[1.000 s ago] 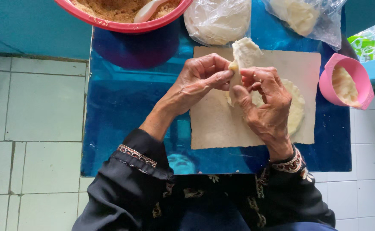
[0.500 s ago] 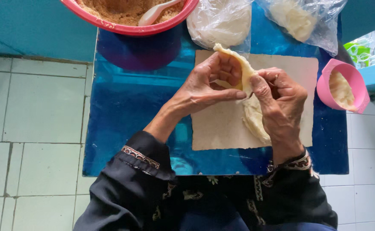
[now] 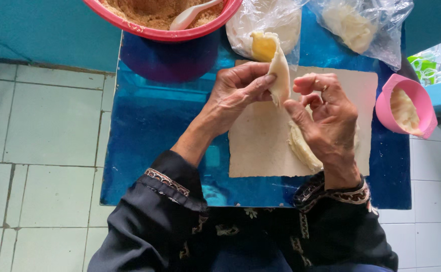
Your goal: The person stretches a piece of dough by hand, repeatedly pulling and folding it over a board on the table while stacking it with other flattened dough pieces. Near the end they use a knife to cut the stacked dough round.
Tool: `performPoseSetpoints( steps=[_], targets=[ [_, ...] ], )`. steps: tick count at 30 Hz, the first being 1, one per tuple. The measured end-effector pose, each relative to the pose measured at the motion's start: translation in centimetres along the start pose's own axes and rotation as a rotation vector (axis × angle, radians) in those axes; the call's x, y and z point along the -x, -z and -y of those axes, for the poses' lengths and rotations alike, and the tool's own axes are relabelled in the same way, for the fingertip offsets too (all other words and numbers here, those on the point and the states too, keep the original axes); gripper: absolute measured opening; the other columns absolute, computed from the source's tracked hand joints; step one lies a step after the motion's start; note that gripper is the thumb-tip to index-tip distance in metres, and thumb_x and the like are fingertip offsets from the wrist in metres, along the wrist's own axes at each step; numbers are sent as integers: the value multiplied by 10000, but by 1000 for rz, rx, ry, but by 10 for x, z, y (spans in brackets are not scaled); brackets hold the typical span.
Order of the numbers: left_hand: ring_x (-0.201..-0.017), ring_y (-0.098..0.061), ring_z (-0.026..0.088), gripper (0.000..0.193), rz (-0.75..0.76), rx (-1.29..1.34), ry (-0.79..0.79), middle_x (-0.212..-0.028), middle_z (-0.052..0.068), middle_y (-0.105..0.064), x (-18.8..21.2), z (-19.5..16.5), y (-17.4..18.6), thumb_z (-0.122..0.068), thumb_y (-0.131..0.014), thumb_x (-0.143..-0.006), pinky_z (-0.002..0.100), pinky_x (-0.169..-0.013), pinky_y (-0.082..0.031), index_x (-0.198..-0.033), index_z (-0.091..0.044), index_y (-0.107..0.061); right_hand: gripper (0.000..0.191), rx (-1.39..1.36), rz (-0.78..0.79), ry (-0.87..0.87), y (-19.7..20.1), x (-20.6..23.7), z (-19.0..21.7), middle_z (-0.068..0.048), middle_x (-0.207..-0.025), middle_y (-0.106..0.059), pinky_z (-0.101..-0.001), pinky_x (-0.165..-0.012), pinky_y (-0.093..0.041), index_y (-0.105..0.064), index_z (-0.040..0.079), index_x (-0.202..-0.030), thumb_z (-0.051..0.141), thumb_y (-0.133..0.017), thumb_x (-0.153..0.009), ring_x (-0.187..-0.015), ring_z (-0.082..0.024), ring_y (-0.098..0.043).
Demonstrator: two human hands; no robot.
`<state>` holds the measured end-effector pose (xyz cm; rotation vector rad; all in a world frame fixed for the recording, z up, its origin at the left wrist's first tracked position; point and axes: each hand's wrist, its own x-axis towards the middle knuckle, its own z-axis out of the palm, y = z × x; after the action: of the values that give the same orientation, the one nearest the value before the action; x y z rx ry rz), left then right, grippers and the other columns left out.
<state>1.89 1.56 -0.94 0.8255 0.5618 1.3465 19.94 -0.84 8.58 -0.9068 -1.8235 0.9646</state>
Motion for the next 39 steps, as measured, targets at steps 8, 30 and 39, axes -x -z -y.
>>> performPoseSetpoints(
  steps=[8, 30, 39],
  targets=[
    [-1159, -673, 143, 453, 91, 13, -11, -1251, 57, -702, 4, -3, 0, -52, -789, -938, 310, -1042, -565, -1357, -6, -622, 248, 451, -56, 191, -5, 1, -14, -116, -1208, -675, -278, -838, -601, -652, 17, -1229, -20, -787, -1025, -1064, -174, -696],
    [-1078, -712, 148, 430, 10, 1, -52, -1158, 74, -724, 2, -4, 0, -37, -843, -884, 318, -1008, -606, -1271, 3, -662, 188, 299, -84, 139, -11, 9, -21, -99, -1195, -682, -236, -846, -585, -614, -22, -1200, 0, -751, -1074, -990, -122, -666],
    [-1074, -726, 154, 429, 77, -84, -66, -1161, 83, -725, 3, -6, -1, -40, -833, -903, 319, -1004, -628, -1291, 17, -659, 112, 126, -92, 80, -8, 12, -29, -77, -1177, -652, -222, -850, -580, -612, -38, -1157, 45, -683, -1131, -1009, -88, -644]
  ],
)
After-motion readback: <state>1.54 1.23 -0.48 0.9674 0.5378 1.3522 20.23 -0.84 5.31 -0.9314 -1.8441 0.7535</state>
